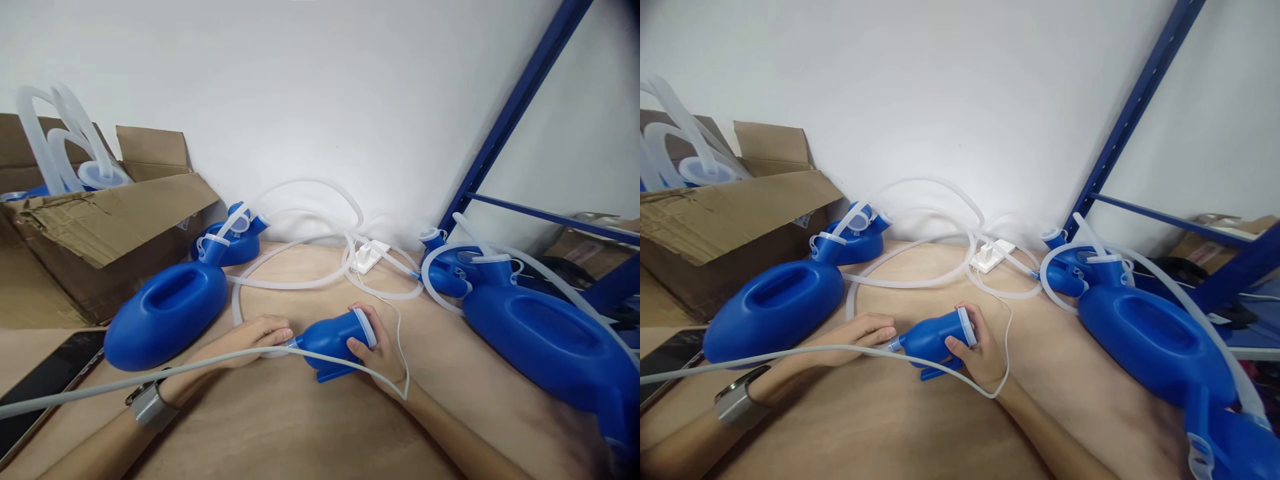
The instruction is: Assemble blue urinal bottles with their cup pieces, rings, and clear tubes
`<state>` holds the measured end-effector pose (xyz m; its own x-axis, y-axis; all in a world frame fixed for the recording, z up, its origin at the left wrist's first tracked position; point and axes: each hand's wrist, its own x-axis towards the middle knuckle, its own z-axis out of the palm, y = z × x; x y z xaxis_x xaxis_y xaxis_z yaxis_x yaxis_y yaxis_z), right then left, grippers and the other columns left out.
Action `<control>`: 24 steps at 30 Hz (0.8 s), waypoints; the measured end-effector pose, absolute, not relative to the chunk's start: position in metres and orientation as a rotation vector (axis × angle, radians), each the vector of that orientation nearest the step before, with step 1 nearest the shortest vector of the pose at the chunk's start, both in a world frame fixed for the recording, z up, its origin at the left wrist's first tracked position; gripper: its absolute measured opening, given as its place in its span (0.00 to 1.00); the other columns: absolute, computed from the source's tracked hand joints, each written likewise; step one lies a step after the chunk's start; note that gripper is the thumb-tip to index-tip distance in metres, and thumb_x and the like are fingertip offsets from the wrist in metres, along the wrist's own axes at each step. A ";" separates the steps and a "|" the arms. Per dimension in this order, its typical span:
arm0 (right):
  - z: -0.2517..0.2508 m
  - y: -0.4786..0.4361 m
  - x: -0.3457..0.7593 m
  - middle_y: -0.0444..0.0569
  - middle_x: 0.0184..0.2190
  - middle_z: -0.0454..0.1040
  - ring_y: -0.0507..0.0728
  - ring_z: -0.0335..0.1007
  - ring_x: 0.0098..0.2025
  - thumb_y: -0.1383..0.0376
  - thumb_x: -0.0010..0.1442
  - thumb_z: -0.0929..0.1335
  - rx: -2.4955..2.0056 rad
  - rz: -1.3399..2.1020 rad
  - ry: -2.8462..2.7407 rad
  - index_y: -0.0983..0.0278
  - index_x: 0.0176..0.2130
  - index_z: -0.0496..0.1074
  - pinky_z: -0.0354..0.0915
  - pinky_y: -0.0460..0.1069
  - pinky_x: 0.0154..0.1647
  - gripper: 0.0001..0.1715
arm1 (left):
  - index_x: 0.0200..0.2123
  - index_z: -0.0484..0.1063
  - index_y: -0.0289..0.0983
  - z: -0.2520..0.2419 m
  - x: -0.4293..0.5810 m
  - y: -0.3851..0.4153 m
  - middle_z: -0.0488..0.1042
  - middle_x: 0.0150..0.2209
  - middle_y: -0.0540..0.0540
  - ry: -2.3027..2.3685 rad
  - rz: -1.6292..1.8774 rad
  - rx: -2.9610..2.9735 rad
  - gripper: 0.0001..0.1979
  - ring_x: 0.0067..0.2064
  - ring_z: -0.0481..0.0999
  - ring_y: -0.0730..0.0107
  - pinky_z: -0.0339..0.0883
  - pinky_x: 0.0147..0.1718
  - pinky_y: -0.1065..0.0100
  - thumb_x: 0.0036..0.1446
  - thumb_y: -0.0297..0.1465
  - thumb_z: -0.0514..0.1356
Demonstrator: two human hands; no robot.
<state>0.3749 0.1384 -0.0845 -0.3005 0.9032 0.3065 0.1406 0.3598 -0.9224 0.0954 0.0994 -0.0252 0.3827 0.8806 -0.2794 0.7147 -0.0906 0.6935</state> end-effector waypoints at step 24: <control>-0.084 0.145 0.368 0.57 0.53 0.72 0.63 0.73 0.51 0.36 0.50 0.72 -1.096 1.208 -1.554 0.65 0.55 0.65 0.70 0.55 0.53 0.48 | 0.32 0.71 0.33 -0.048 0.099 0.088 0.70 0.31 0.50 1.336 0.389 2.917 0.21 0.33 0.50 0.89 0.40 0.36 0.75 0.64 0.37 0.43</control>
<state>0.3677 0.1445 -0.0842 -0.2451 0.9632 0.1100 0.1309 0.1453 -0.9807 0.0986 0.0881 -0.0476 0.6302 0.7338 0.2538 0.7554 -0.6550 0.0180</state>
